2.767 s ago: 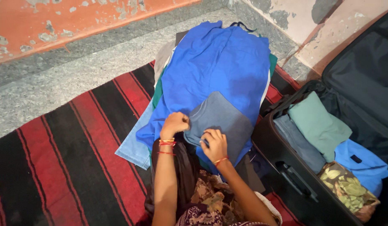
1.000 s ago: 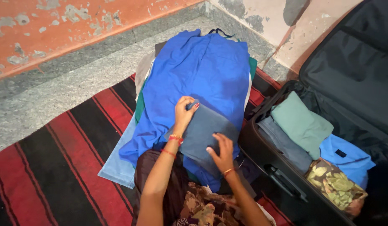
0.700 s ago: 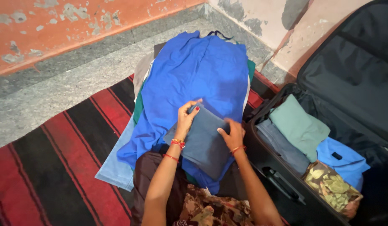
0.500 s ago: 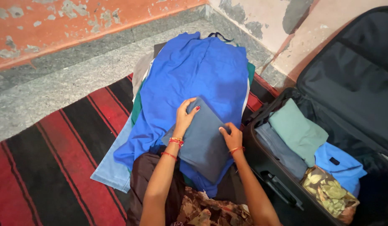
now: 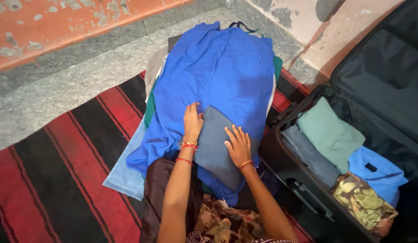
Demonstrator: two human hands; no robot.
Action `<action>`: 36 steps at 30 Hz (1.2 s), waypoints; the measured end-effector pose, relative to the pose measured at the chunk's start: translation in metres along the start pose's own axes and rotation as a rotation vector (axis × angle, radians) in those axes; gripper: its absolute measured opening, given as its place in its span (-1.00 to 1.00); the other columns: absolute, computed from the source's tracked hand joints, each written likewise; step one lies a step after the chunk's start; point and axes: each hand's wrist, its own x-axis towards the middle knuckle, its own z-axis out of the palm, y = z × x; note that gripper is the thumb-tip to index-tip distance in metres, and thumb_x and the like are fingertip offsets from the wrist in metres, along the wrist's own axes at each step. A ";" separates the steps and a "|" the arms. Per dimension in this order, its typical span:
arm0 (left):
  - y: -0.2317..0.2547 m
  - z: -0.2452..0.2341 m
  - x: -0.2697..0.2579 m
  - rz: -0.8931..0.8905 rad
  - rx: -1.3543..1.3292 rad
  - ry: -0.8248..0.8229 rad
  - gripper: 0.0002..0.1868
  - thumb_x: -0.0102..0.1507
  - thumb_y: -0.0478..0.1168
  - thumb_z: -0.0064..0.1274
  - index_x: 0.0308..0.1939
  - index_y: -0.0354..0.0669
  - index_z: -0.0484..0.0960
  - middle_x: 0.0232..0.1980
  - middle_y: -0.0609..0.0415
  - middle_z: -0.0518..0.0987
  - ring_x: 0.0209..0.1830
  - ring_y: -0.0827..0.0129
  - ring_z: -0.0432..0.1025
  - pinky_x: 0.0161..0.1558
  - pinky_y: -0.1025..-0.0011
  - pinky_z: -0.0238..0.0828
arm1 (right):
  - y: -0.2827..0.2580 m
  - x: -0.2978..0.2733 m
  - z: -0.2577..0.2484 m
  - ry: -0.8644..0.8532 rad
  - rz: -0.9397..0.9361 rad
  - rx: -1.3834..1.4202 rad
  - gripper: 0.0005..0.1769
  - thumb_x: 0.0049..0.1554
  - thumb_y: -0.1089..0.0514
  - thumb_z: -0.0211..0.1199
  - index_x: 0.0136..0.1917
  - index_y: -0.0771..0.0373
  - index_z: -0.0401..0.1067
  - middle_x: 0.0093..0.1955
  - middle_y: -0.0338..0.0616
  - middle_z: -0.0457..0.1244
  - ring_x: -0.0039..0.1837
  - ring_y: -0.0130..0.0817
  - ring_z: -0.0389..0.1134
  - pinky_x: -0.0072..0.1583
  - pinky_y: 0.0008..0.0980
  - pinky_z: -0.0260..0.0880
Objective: The person folds a floral dress, a grey shirt, and other clothing items by hand on a rug and places them into an open suitcase.
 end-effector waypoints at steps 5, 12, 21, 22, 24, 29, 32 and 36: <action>0.050 -0.013 -0.018 0.468 -0.080 -0.100 -0.51 0.28 -0.35 0.06 0.31 -0.12 0.49 0.27 -0.14 0.54 0.32 -0.02 0.39 0.36 0.14 0.31 | 0.004 -0.004 0.010 -0.002 0.049 -0.019 -0.33 0.24 -0.20 0.09 0.57 -0.05 0.20 0.65 0.02 -0.04 0.66 0.02 -0.13 0.55 0.21 -0.31; 0.024 0.008 -0.047 0.460 0.375 -0.349 -0.45 0.32 0.22 -0.04 0.35 0.23 0.49 0.43 0.20 0.45 0.51 0.30 0.21 0.49 0.02 -0.02 | 0.016 -0.031 0.021 0.168 0.196 -0.122 -0.18 0.23 -0.25 0.11 0.63 0.10 0.05 0.65 0.35 -0.17 0.66 0.28 -0.23 0.55 0.20 -0.28; -0.029 0.013 -0.030 0.296 0.288 -0.276 -0.47 0.36 0.10 -0.05 0.40 0.14 0.46 0.50 0.12 0.40 0.44 0.09 0.27 0.43 0.07 0.10 | 0.049 -0.059 0.037 0.191 0.263 0.071 -0.03 0.29 -0.24 0.09 0.64 0.44 -0.16 0.66 0.47 -0.23 0.68 0.31 -0.24 0.60 0.07 -0.22; -0.033 0.011 -0.030 0.286 0.249 -0.273 -0.48 0.38 0.08 -0.05 0.42 0.13 0.44 0.51 0.11 0.41 0.40 0.07 0.31 0.44 0.11 0.16 | 0.051 -0.069 0.042 0.211 0.244 0.103 -0.04 0.30 -0.22 0.10 0.64 0.44 -0.18 0.67 0.47 -0.25 0.69 0.32 -0.25 0.60 0.05 -0.23; -0.034 0.004 -0.033 0.192 0.263 -0.249 -0.45 0.34 0.07 0.02 0.42 0.14 0.46 0.42 -0.03 0.44 0.37 0.06 0.34 0.37 0.13 0.22 | 0.057 -0.085 0.045 0.199 0.247 0.176 -0.01 0.26 -0.18 0.16 0.64 0.43 -0.20 0.68 0.46 -0.29 0.68 0.31 -0.26 0.59 0.01 -0.23; -0.010 -0.012 -0.031 -0.075 0.287 -0.293 -0.14 0.18 0.18 0.20 0.47 -0.10 0.33 0.17 -0.24 0.56 0.21 -0.05 0.42 0.22 0.11 0.32 | 0.071 -0.117 0.035 0.019 0.305 0.403 0.12 0.11 -0.04 0.36 0.66 0.34 -0.24 0.68 0.36 -0.32 0.69 0.17 -0.28 0.56 -0.07 -0.22; 0.001 -0.024 -0.024 -0.196 0.245 -0.290 -0.02 0.08 0.26 0.32 0.36 -0.31 0.37 0.10 -0.29 0.61 0.15 -0.09 0.48 0.16 0.14 0.39 | 0.072 -0.120 0.035 0.056 0.414 1.029 0.14 0.04 0.08 0.41 0.67 0.25 -0.21 0.66 0.19 -0.15 0.60 -0.06 -0.02 0.52 -0.18 -0.03; 0.009 -0.045 -0.016 -0.378 0.123 -0.489 -0.17 0.09 0.26 0.32 0.21 -0.31 0.61 0.00 -0.22 0.69 0.04 0.01 0.58 0.08 0.21 0.45 | 0.074 -0.114 0.038 0.194 0.873 1.251 0.05 0.00 0.21 0.47 0.63 0.33 0.01 0.43 0.12 0.17 0.24 -0.19 0.26 0.32 -0.25 0.24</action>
